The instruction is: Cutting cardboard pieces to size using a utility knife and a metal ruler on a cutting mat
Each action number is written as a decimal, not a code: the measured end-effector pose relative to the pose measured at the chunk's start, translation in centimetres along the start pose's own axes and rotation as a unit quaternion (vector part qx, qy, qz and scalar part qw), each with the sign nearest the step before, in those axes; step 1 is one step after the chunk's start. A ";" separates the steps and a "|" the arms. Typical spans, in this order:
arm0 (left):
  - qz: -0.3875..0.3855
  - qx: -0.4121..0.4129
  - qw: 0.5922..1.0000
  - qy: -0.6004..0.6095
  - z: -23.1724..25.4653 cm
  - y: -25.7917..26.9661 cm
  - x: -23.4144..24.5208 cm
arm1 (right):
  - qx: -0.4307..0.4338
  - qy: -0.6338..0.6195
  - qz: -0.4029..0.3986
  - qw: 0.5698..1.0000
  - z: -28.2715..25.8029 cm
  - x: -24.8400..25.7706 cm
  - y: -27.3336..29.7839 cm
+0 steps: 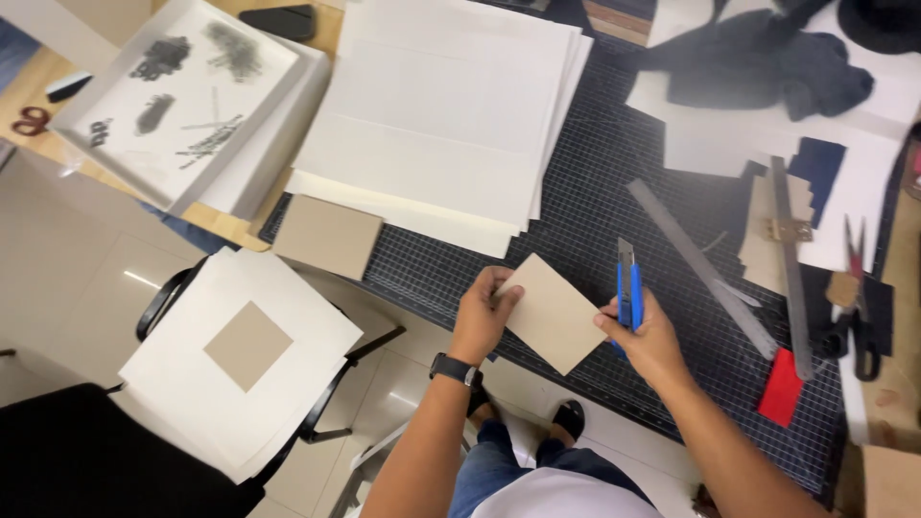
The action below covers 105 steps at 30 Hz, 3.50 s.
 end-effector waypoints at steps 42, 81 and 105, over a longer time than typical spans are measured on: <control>0.073 0.028 0.969 0.233 -3.9 2.9 3.8 | -0.059 0.096 0.141 0.984 -5.2 -6.8 0.3; 0.003 -0.264 0.928 -0.263 -0.8 -0.1 -5.2 | 0.150 -0.030 0.257 0.954 -3.1 -1.6 1.8; -0.020 -0.281 0.923 -0.262 -1.7 -0.1 -4.6 | 0.126 -0.221 0.135 0.958 -0.9 -0.8 1.7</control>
Point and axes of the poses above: each hand's wrist, its own y-axis away from the middle knuckle, its own x-axis out of the back of the hand, z = x × y, the point moved 1 cm from there along -y, towards the middle knuckle, and after that the axes turned 4 degrees about y, right-handed, at the moved point
